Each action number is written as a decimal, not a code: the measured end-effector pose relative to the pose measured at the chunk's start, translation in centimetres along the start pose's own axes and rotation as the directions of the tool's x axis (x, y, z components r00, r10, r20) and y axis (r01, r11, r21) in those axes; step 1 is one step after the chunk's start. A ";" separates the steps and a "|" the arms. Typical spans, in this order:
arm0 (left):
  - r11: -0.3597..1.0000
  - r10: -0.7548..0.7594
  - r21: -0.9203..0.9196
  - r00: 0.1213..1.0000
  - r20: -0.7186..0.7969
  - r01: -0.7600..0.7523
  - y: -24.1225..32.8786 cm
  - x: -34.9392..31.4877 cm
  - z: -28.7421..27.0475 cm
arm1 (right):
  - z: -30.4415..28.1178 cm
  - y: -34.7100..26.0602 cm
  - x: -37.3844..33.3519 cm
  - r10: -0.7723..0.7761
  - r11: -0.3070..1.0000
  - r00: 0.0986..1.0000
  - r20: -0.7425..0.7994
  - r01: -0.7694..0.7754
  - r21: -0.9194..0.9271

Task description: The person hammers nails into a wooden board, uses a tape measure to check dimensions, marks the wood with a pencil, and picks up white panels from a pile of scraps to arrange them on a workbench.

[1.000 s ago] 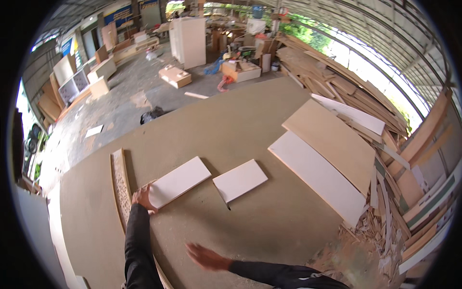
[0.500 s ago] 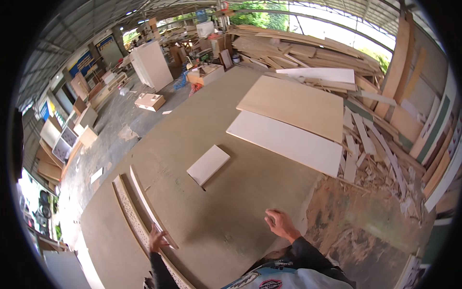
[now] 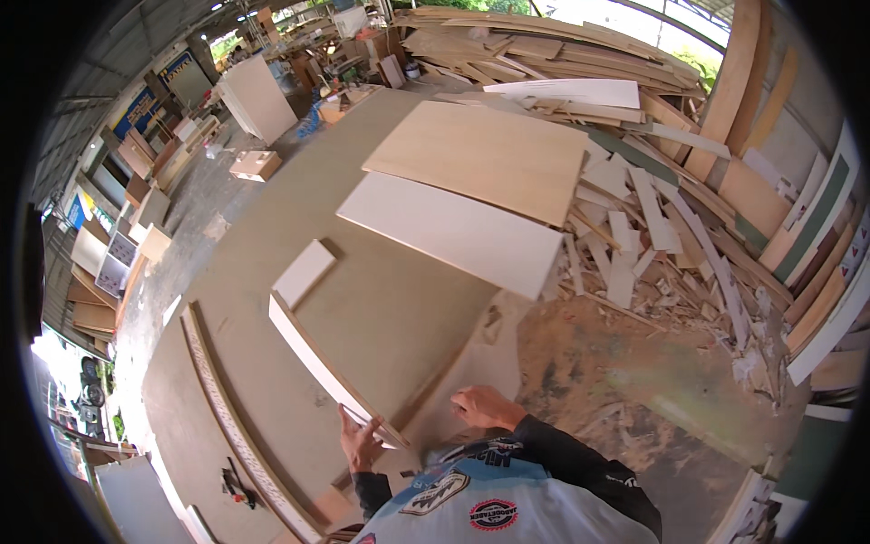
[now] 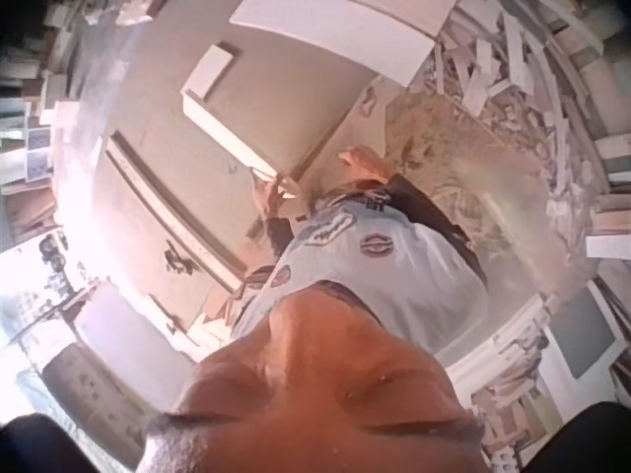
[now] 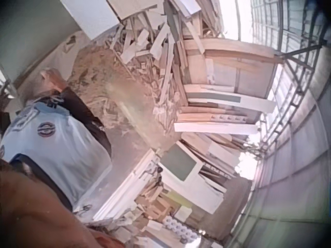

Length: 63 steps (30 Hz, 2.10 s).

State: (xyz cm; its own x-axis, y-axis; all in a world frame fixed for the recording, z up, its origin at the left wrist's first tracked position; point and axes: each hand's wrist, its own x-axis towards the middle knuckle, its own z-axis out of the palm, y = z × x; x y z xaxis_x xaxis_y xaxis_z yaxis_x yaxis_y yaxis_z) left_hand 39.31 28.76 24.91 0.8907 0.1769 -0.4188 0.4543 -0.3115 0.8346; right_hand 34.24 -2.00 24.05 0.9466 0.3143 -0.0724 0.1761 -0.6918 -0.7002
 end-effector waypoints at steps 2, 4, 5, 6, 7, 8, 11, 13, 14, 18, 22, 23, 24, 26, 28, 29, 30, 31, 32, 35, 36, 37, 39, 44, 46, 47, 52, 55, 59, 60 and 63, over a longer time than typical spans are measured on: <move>0.989 0.022 0.149 1.000 -0.021 -0.018 1.7 -1.3 4.0 | -3.0 2.4 -2.9 0.054 0.998 0.997 -0.058 -0.057 -0.040; 0.959 -0.036 0.279 0.999 -0.041 0.046 3.6 -2.1 7.0 | -5.7 4.3 -5.5 0.116 0.993 0.985 -0.124 -0.120 -0.022; 0.923 -0.045 0.378 0.996 -0.073 0.070 4.3 -2.2 8.7 | -7.0 5.2 -6.6 0.149 0.988 0.976 -0.159 -0.153 -0.014; 0.896 -0.062 0.434 0.994 -0.085 0.093 5.2 -2.3 10.3 | -8.1 6.4 -7.6 0.205 0.978 0.962 -0.181 -0.206 0.014; 0.855 -0.071 0.507 0.992 -0.105 0.114 4.8 -1.5 11.3 | -8.4 7.7 -8.4 0.262 0.965 0.943 -0.205 -0.256 0.054; 0.807 -0.077 0.575 0.989 -0.126 0.136 4.4 -0.7 12.5 | -8.8 8.9 -8.9 0.316 0.948 0.921 -0.226 -0.303 0.094; 0.775 -0.140 0.604 0.983 -0.118 0.183 6.2 -0.4 15.9 | -9.6 12.5 -9.3 0.383 0.907 0.894 -0.232 -0.316 0.279; 0.738 -0.119 0.650 0.983 -0.139 0.181 5.9 0.8 17.3 | -10.2 15.0 -8.0 0.411 0.869 0.890 -0.196 -0.318 0.378; 0.676 -0.067 0.720 0.985 -0.156 0.160 5.7 1.3 18.1 | -10.6 16.4 -7.2 0.424 0.847 0.888 -0.177 -0.320 0.424; 0.532 0.022 0.834 0.983 -0.185 0.145 8.7 0.9 21.8 | -13.3 23.6 -3.7 0.531 0.668 0.810 -0.248 -0.220 0.711; 0.518 0.025 0.834 0.972 -0.233 0.187 10.1 2.6 24.1 | -17.7 30.4 -0.2 0.708 0.218 0.684 -0.176 0.026 0.976; 0.511 0.060 0.837 0.963 -0.263 0.197 9.2 3.5 24.7 | -18.4 32.4 0.2 0.737 0.119 0.659 -0.153 0.097 0.988; 0.512 0.094 0.832 0.950 -0.299 0.212 8.9 4.2 25.4 | -19.6 33.9 0.7 0.774 0.093 0.614 -0.155 0.132 0.987; 0.537 0.047 0.807 0.947 -0.319 0.245 11.2 4.4 27.1 | -22.7 36.9 1.8 0.841 0.055 0.515 -0.166 0.224 0.973; 0.551 0.007 0.786 0.940 -0.341 0.281 13.1 4.4 28.8 | -25.4 40.3 3.1 0.873 0.036 0.451 -0.187 0.322 0.946; 0.553 -0.011 0.778 0.937 -0.350 0.298 14.0 4.4 29.9 | -26.5 42.0 3.6 0.890 0.025 0.416 -0.187 0.365 0.931; 0.551 -0.027 0.772 0.932 -0.361 0.315 14.6 4.4 30.6 | -27.6 43.6 4.2 0.898 0.017 0.403 -0.180 0.376 0.927; 0.558 -0.017 0.765 0.926 -0.377 0.321 14.5 4.5 31.3 | -29.1 45.0 5.1 0.903 0.012 0.393 -0.176 0.387 0.922; 0.576 -0.006 0.748 0.917 -0.399 0.330 14.6 4.4 31.8 | -30.4 46.2 6.3 0.907 0.006 0.384 -0.172 0.397 0.918; 0.632 -0.008 0.674 0.872 -0.489 0.384 14.5 3.3 33.1 | -33.3 48.2 10.2 0.926 -0.067 0.368 -0.085 0.382 0.922; 0.653 -0.024 0.632 0.845 -0.534 0.418 14.3 2.7 33.2 | -33.8 48.1 11.8 0.941 -0.052 0.331 -0.066 0.336 0.940; 0.674 -0.040 0.585 0.813 -0.581 0.451 14.1 1.9 33.3 | -34.3 47.5 13.6 0.953 -0.037 0.297 -0.052 0.288 0.957; 0.759 -0.009 0.515 0.798 -0.602 0.397 12.8 2.8 36.3 | -34.6 56.6 12.7 0.929 0.060 0.296 -0.221 0.468 0.881; 0.858 -0.112 0.204 0.560 -0.821 0.471 7.0 0.9 36.1 | -27.7 54.7 11.7 0.912 -0.043 0.383 -0.148 0.447 0.894; 0.943 -0.139 0.066 0.566 -0.813 0.326 5.0 0.6 36.0 | -26.3 54.0 7.5 0.834 -0.131 0.543 0.098 0.022 0.991; 0.959 -0.283 -0.231 0.600 -0.748 0.165 3.8 0.7 35.9 | -25.8 53.8 5.3 0.767 -0.100 0.613 0.190 -0.178 0.979; 0.776 -0.317 -0.618 0.768 -0.557 -0.128 2.2 1.9 38.1 | -26.1 58.8 -2.6 0.551 0.757 0.809 0.205 -0.588 0.286; 0.776 -0.307 -0.620 0.791 -0.530 -0.114 2.7 0.7 39.9 | -27.0 61.7 -4.0 0.578 0.670 0.738 0.349 -0.673 0.314; 0.764 -0.320 -0.635 0.786 -0.529 -0.116 1.6 -0.5 41.7 | -27.8 64.0 -4.4 0.635 0.497 0.678 0.370 -0.725 0.476; 0.777 -0.320 -0.625 0.803 -0.503 -0.081 1.3 -0.4 41.6 | -27.8 65.5 -4.3 0.643 0.487 0.677 0.358 -0.722 0.491; 0.851 -0.308 -0.525 0.811 -0.497 0.002 -0.2 -1.7 40.3 | -28.7 63.7 -2.7 0.595 0.503 0.733 0.329 -0.659 0.559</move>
State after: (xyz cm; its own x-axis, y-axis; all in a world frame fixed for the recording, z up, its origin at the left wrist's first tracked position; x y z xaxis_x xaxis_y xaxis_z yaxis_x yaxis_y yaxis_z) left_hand 38.42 -9.05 11.02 0.5738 0.7036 -0.4192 0.3797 0.2250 0.8973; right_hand 50.65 -65.59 0.03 0.7100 0.0327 -0.7035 -0.6862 -0.1924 -0.7015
